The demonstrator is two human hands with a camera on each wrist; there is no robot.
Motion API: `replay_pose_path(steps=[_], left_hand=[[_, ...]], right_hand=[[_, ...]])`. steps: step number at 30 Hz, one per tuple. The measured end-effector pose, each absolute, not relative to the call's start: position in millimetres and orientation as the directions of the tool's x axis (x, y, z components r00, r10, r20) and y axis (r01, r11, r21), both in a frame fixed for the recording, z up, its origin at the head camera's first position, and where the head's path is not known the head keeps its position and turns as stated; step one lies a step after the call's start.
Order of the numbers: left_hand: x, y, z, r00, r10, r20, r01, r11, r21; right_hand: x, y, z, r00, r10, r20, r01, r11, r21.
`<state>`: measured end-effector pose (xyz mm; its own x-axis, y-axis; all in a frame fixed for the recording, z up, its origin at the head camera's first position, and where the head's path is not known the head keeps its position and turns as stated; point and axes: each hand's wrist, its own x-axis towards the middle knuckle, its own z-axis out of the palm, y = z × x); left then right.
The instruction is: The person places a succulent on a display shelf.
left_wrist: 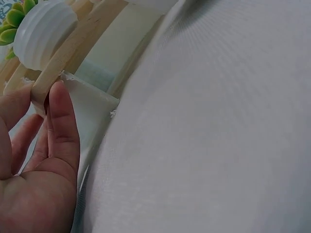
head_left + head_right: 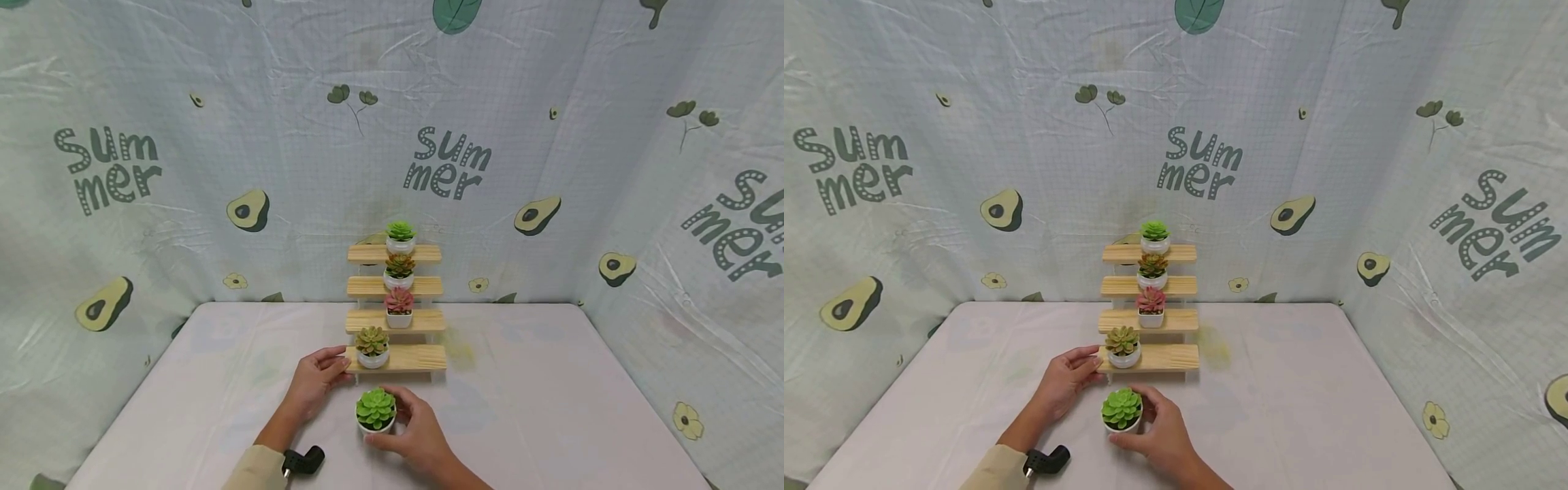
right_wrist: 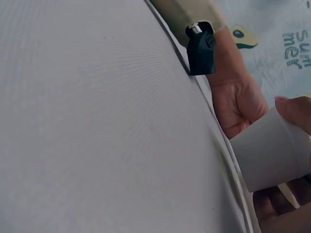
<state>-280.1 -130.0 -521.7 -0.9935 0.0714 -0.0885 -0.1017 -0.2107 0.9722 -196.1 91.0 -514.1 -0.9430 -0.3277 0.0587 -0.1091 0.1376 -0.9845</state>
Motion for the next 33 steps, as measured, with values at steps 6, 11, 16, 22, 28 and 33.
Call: replay_pose_path(steps=[6,11,16,22,28,33], left_hand=[[-280.8,-130.7,-522.1,-0.993,0.083,-0.086,-0.101,-0.212,0.972],[-280.0,-130.9,-521.1,-0.992,0.088,-0.087,-0.106,-0.232,0.967],[-279.6,-131.2,-520.3,-0.991,0.098,-0.095,-0.119,-0.267,0.956],[-278.8,-130.1,-519.1,-0.99,0.096,-0.107,-0.13,-0.276,0.952],[-277.8,-128.8,-516.7,-0.988,0.083,-0.131,-0.149,-0.277,0.949],[-278.5,-128.1,-516.5,-0.987,0.066,-0.143,-0.156,-0.277,0.948]], right_hand=[[-198.5,93.2,-511.4,-0.946,-0.313,0.088,-0.141,0.151,-0.978],[-197.2,95.5,-498.3,-0.944,-0.314,0.102,-0.157,0.152,-0.976],[-197.4,99.9,-484.2,-0.949,-0.299,0.104,-0.159,0.169,-0.973],[-208.2,105.7,-493.3,-0.959,-0.259,0.111,-0.162,0.183,-0.97],[-215.6,111.5,-493.8,-0.961,-0.237,0.143,-0.192,0.197,-0.961],[-220.2,117.7,-484.6,-0.963,-0.209,0.168,-0.204,0.167,-0.965]])
